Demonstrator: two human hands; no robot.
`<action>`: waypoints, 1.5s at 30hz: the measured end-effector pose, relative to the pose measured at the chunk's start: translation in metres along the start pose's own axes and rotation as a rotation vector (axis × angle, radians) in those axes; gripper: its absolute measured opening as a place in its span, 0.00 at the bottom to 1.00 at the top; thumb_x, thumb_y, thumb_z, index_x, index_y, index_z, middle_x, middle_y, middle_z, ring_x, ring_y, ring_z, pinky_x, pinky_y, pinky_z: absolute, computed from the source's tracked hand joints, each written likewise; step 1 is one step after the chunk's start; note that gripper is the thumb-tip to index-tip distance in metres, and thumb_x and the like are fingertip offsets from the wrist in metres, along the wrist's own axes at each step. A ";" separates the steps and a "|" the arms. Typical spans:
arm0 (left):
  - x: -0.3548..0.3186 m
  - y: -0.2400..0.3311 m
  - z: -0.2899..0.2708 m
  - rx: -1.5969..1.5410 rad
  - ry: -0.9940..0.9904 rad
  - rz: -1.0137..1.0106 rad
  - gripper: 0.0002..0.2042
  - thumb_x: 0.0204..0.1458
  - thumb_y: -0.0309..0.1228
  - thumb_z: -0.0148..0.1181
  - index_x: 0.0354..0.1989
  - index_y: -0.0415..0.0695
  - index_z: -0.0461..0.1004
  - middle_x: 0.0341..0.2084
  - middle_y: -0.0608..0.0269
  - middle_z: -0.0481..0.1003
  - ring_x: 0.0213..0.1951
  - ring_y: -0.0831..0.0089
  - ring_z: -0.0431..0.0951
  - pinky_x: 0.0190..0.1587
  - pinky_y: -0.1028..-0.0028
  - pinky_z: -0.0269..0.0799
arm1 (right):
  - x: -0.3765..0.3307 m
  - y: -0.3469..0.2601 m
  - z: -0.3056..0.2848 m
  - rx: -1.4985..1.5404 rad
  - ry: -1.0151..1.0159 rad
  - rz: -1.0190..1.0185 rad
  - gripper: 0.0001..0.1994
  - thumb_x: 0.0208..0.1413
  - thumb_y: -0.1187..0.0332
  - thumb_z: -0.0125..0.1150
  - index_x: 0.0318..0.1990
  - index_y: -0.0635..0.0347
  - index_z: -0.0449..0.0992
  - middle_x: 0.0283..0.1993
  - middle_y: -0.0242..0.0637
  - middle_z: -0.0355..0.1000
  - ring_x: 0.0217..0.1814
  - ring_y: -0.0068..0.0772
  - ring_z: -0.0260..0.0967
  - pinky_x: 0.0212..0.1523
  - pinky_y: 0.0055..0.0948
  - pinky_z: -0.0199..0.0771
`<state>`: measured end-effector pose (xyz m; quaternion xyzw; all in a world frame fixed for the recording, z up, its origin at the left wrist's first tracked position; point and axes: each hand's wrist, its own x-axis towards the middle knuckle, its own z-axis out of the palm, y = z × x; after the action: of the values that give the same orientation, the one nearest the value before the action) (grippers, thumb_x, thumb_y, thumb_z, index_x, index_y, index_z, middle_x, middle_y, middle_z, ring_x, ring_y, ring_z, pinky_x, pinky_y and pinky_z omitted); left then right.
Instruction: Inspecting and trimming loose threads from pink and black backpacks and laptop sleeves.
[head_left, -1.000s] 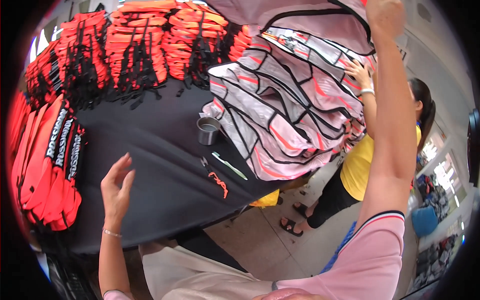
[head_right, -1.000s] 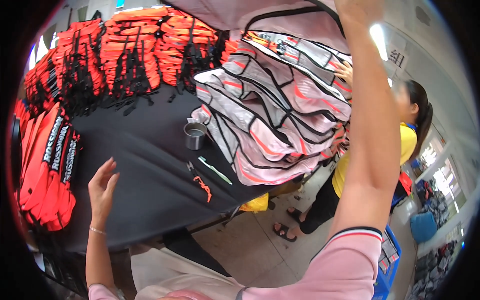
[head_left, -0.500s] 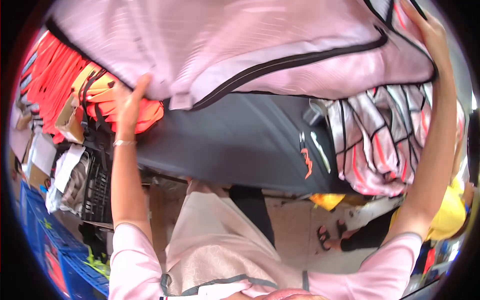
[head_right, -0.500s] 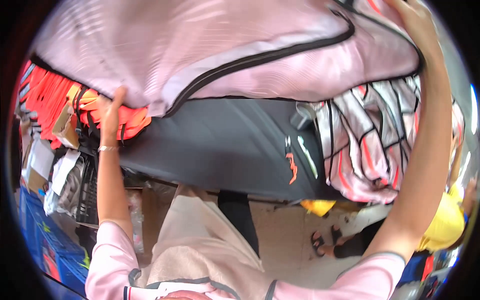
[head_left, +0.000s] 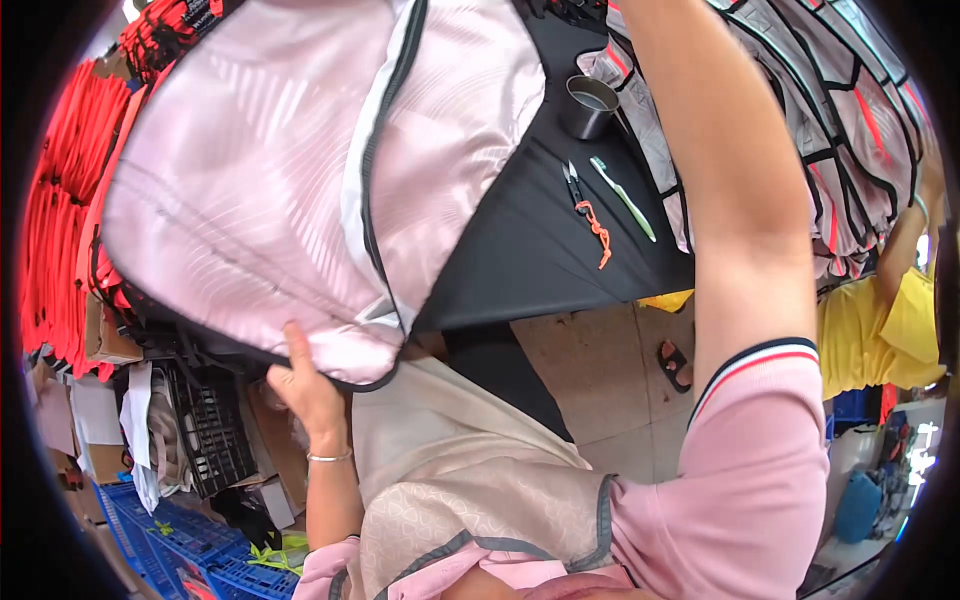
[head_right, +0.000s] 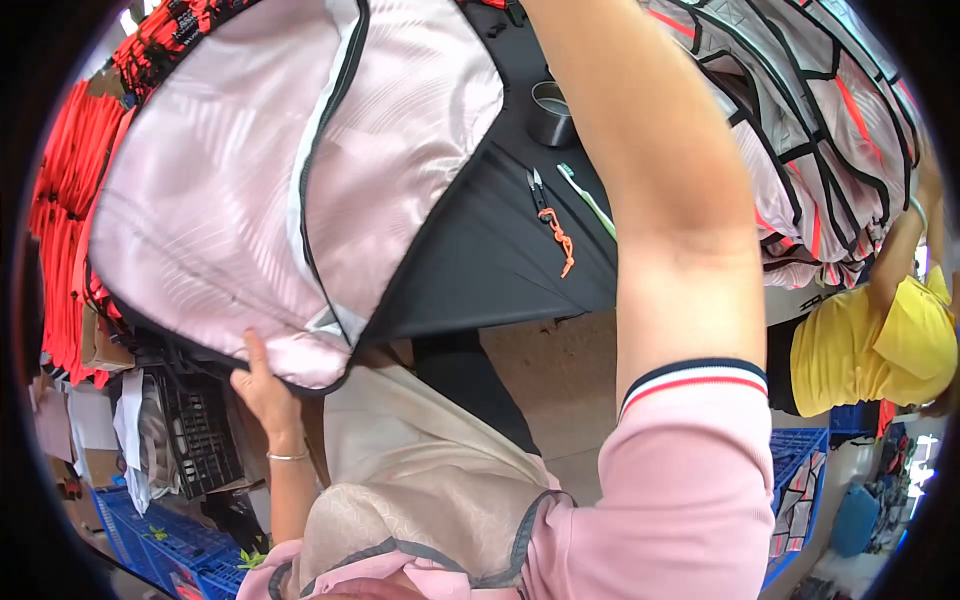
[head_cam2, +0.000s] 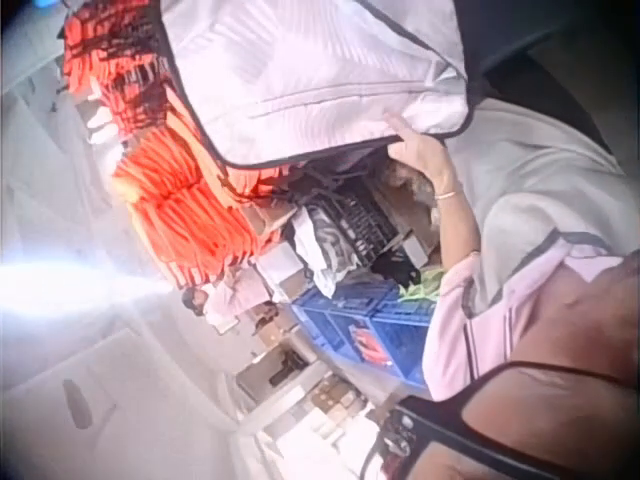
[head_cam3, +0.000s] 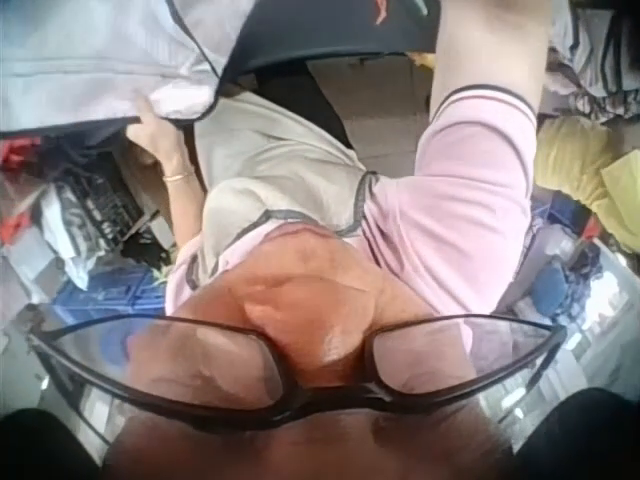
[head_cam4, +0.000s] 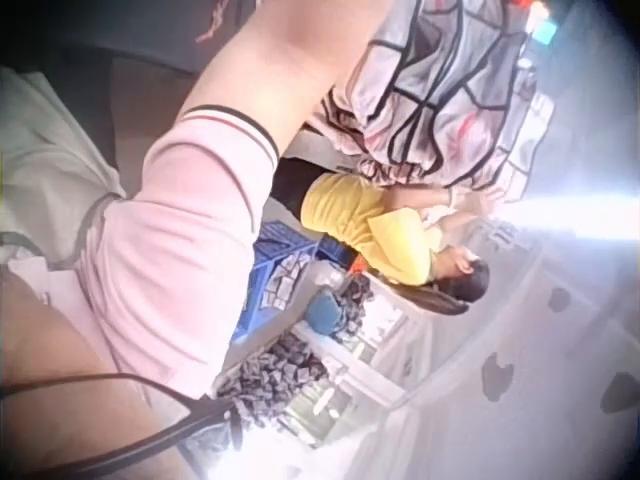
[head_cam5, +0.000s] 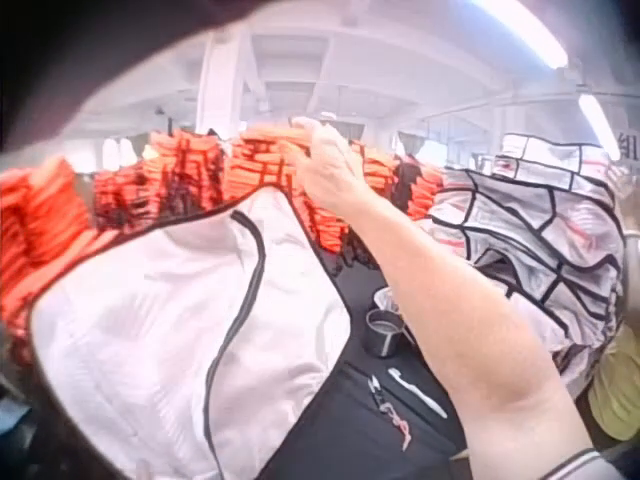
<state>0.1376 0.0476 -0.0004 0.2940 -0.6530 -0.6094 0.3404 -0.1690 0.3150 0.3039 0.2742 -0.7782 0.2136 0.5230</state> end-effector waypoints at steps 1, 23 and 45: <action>-0.004 -0.007 0.007 -0.074 -0.071 -0.069 0.21 0.62 0.37 0.58 0.17 0.38 0.67 0.19 0.74 0.67 0.22 0.83 0.60 0.23 0.75 0.58 | -0.029 -0.002 -0.009 0.092 -0.099 0.132 0.18 0.58 0.59 0.60 0.51 0.58 0.75 0.54 0.51 0.73 0.56 0.52 0.71 0.56 0.38 0.71; -0.073 -0.011 0.007 -0.369 -0.672 -0.496 0.24 0.65 0.43 0.48 0.52 0.29 0.68 0.37 0.55 0.75 0.34 0.68 0.81 0.35 0.72 0.79 | -0.401 0.047 -0.056 -0.077 -0.823 1.089 0.13 0.48 0.71 0.68 0.41 0.66 0.78 0.29 0.30 0.73 0.28 0.19 0.70 0.30 0.25 0.73; -0.064 -0.024 0.001 -0.466 -0.884 -0.678 0.24 0.58 0.40 0.61 0.57 0.37 0.66 0.46 0.61 0.73 0.46 0.71 0.76 0.51 0.71 0.72 | -0.248 -0.185 -0.040 0.547 -0.978 0.590 0.12 0.47 0.70 0.69 0.37 0.69 0.78 0.26 0.39 0.76 0.29 0.20 0.69 0.35 0.26 0.71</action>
<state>0.1740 0.0972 -0.0303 0.1223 -0.4516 -0.8755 -0.1209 0.0544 0.2497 0.0961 0.2377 -0.8874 0.3898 -0.0629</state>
